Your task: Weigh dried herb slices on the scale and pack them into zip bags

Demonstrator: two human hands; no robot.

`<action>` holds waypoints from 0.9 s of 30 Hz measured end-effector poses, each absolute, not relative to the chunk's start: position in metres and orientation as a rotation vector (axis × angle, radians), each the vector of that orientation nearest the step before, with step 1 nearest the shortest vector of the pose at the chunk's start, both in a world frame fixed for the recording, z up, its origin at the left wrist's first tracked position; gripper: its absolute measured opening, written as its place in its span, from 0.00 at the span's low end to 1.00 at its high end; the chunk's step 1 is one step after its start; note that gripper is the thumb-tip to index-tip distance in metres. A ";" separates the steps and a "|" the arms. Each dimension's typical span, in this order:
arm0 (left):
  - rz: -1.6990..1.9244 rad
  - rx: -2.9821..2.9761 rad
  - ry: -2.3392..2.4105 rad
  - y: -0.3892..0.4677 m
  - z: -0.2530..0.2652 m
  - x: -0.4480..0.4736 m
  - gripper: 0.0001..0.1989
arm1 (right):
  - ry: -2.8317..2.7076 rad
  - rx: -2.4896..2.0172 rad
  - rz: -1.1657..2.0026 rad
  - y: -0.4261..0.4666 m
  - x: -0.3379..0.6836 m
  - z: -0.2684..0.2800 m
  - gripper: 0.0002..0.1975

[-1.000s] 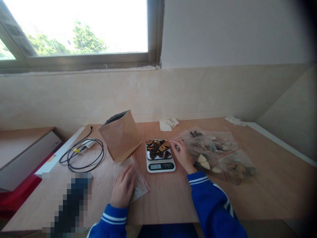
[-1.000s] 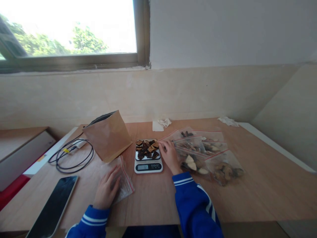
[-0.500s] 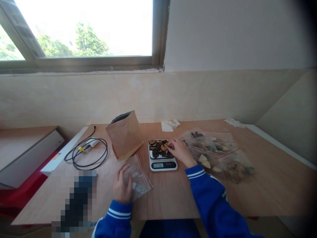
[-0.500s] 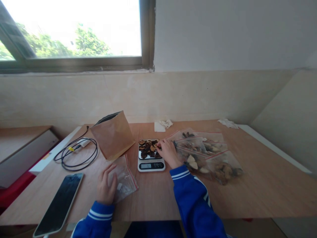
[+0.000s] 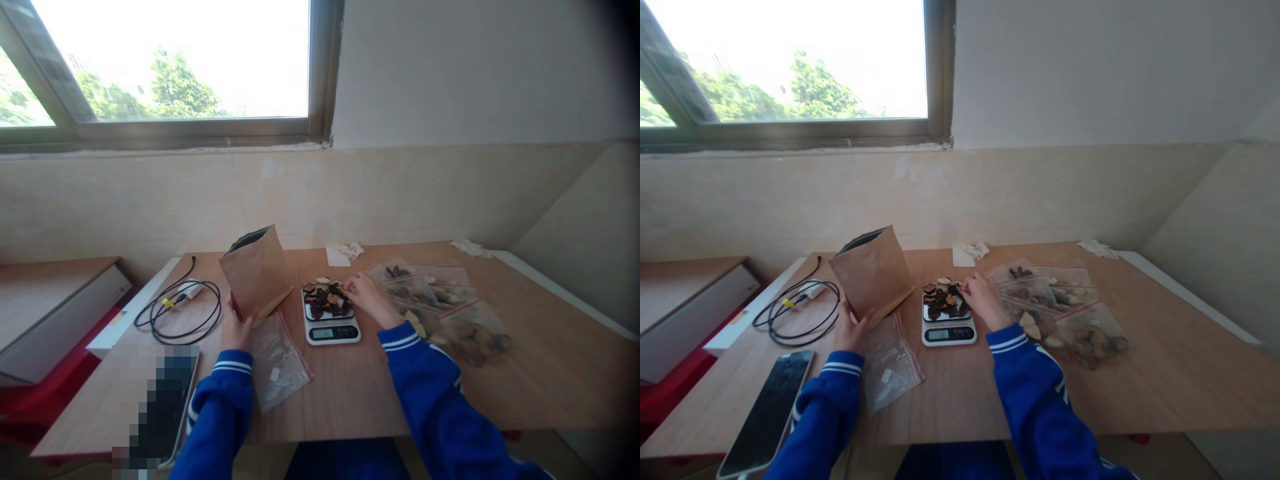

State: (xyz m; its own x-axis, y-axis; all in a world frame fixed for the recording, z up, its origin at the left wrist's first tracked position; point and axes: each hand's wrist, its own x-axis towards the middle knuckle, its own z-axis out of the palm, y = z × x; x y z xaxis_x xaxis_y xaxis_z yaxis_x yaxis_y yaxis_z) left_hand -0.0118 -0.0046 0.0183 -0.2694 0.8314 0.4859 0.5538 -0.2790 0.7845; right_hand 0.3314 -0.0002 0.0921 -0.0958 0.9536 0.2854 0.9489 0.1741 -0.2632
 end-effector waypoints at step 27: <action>1.548 1.577 1.546 -0.003 0.001 -0.016 0.19 | -2.349 -0.740 0.056 0.023 0.245 0.227 0.08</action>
State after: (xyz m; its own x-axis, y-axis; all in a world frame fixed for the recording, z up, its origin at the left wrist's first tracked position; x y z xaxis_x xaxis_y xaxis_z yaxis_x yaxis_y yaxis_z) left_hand -0.0159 -0.0025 0.0011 -0.2519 0.8848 0.3920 0.3912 -0.2773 0.8775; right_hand 0.2452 0.0230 0.2272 -0.6185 0.5234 0.5861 0.4950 0.8388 -0.2267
